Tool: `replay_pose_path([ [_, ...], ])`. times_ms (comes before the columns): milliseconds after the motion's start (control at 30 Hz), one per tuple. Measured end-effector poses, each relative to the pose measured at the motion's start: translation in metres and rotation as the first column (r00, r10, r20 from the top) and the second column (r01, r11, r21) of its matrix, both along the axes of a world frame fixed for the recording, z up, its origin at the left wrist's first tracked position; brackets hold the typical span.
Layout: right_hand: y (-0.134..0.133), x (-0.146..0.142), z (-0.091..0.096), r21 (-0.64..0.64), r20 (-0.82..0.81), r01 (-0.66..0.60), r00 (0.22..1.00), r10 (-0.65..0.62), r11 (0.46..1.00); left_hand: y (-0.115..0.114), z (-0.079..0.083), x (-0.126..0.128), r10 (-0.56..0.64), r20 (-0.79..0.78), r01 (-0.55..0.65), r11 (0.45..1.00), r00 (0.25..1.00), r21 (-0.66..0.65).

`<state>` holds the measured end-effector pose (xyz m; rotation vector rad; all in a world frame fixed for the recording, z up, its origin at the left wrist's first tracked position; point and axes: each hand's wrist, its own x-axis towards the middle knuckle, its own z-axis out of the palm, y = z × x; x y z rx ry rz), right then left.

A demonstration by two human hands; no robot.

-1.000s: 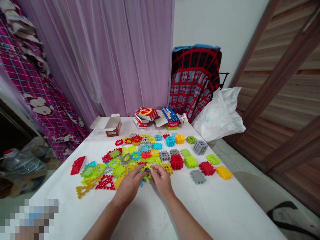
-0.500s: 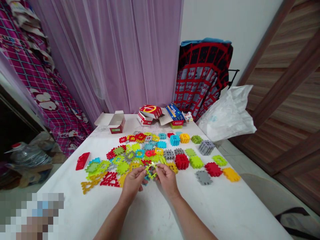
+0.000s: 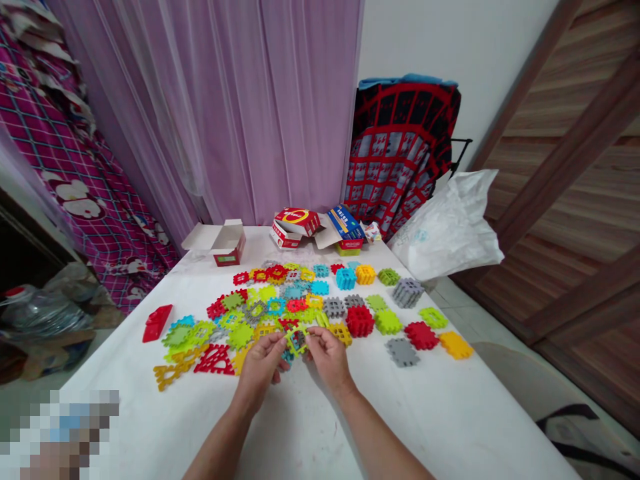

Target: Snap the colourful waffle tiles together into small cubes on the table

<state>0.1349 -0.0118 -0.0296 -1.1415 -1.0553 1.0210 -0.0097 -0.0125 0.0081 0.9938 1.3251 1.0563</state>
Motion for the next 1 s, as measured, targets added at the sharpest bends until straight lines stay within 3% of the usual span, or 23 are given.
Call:
replay_pose_path([
  [233,-0.003,-0.002,0.006,0.031,0.075,-0.010,0.997,0.007,0.999,-0.008,0.001,0.002,-0.043,-0.080,0.042,0.999,0.996,-0.012],
  [367,-0.008,0.001,0.014,0.125,0.270,-0.017,0.963,-0.017,0.992,-0.007,0.004,-0.002,-0.019,-0.105,0.016,0.999,0.994,-0.028],
  [433,-0.011,0.006,0.021,0.213,0.448,-0.051,0.892,-0.051,0.976,-0.006,0.005,-0.004,-0.014,-0.106,0.011,1.000,0.994,-0.029],
  [500,-0.015,0.010,0.029,0.270,0.633,-0.132,0.770,-0.072,0.954,-0.007,0.007,-0.006,-0.022,-0.109,0.019,1.000,0.994,-0.024],
  [600,-0.019,0.015,0.039,0.236,0.809,-0.249,0.585,-0.048,0.939,-0.010,0.010,-0.005,-0.040,-0.156,0.038,0.999,0.987,-0.017],
  [700,-0.022,0.017,0.046,0.164,0.874,-0.311,0.486,0.008,0.936,-0.015,0.012,-0.003,-0.052,-0.208,0.053,0.999,0.977,0.002],
  [800,-0.024,0.017,0.051,0.140,0.882,-0.324,0.470,0.031,0.936,-0.018,0.012,-0.001,-0.055,-0.219,0.065,0.997,0.974,0.035],
  [1000,-0.028,0.024,0.059,0.160,0.848,-0.238,0.530,-0.010,0.958,-0.018,0.007,-0.009,-0.067,-0.201,0.090,0.990,0.977,0.107],
])
